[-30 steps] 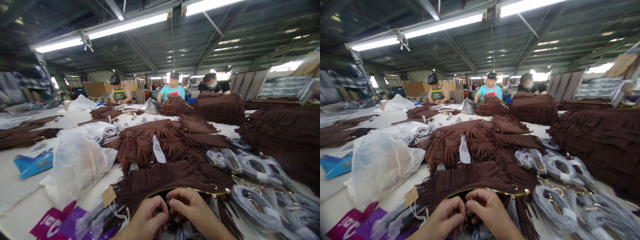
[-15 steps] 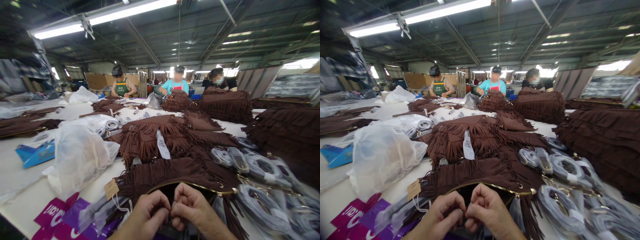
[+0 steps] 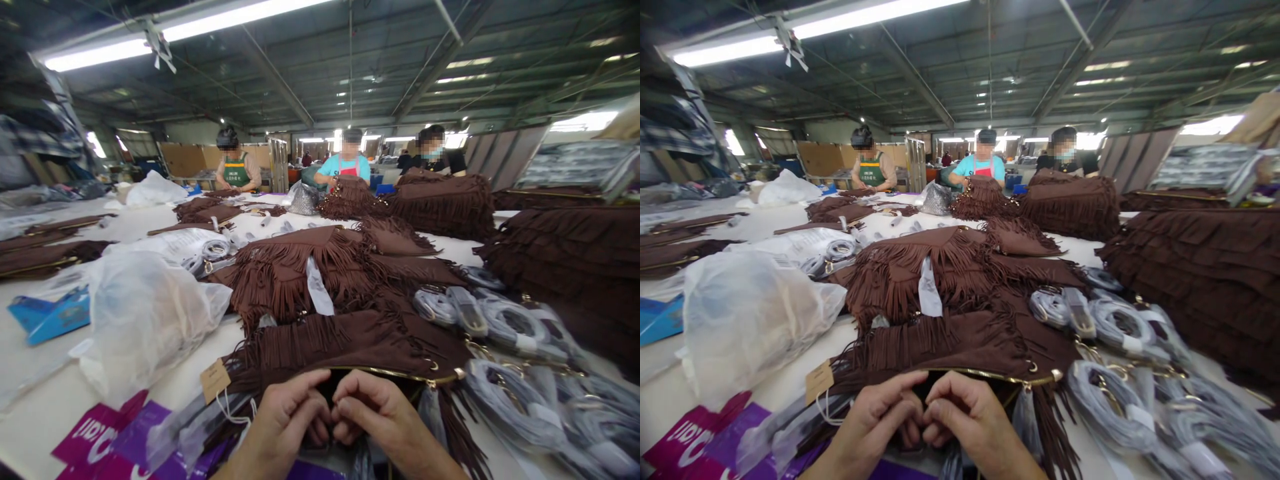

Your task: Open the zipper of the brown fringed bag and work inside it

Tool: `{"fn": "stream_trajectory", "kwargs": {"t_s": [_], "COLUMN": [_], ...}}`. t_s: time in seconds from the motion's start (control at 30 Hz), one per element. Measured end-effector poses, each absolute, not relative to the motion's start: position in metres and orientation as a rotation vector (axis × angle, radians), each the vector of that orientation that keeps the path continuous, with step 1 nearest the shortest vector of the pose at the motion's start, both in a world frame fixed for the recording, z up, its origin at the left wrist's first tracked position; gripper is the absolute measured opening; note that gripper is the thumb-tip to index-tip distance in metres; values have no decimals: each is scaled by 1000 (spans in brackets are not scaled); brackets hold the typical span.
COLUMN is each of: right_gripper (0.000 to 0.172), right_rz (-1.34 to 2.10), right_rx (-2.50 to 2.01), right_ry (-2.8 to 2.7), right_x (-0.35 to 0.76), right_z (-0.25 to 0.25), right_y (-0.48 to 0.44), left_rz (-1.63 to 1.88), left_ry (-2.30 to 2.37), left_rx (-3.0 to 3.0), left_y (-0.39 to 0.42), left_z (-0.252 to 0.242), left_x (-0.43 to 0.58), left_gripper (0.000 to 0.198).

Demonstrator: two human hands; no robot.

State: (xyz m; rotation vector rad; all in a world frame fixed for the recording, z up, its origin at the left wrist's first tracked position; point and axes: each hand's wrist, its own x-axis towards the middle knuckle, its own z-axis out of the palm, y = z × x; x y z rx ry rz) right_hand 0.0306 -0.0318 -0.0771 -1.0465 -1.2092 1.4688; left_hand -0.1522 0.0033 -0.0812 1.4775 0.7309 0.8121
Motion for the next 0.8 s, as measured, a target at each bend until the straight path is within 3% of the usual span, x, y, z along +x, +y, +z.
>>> {"fn": "stream_trajectory", "kwargs": {"t_s": [0.17, 0.4, 0.8], "right_gripper": [46, 44, 18], "right_rz": [1443, 1458, 1365], "right_rx": [-1030, -1021, -963], "right_ry": [-1241, -1199, -1298], "right_x": [30, 30, 29], "right_z": [-74, -74, -81], "right_y": [-31, -30, -30], "left_rz": [761, 707, 749], "left_ry": [774, 880, 919], "left_rx": [1299, 1503, 1872], "left_y": [3, 0, 1], "left_z": [-81, -79, -66], "left_x": [-152, -153, -153], "left_gripper": [33, 15, 25]}}
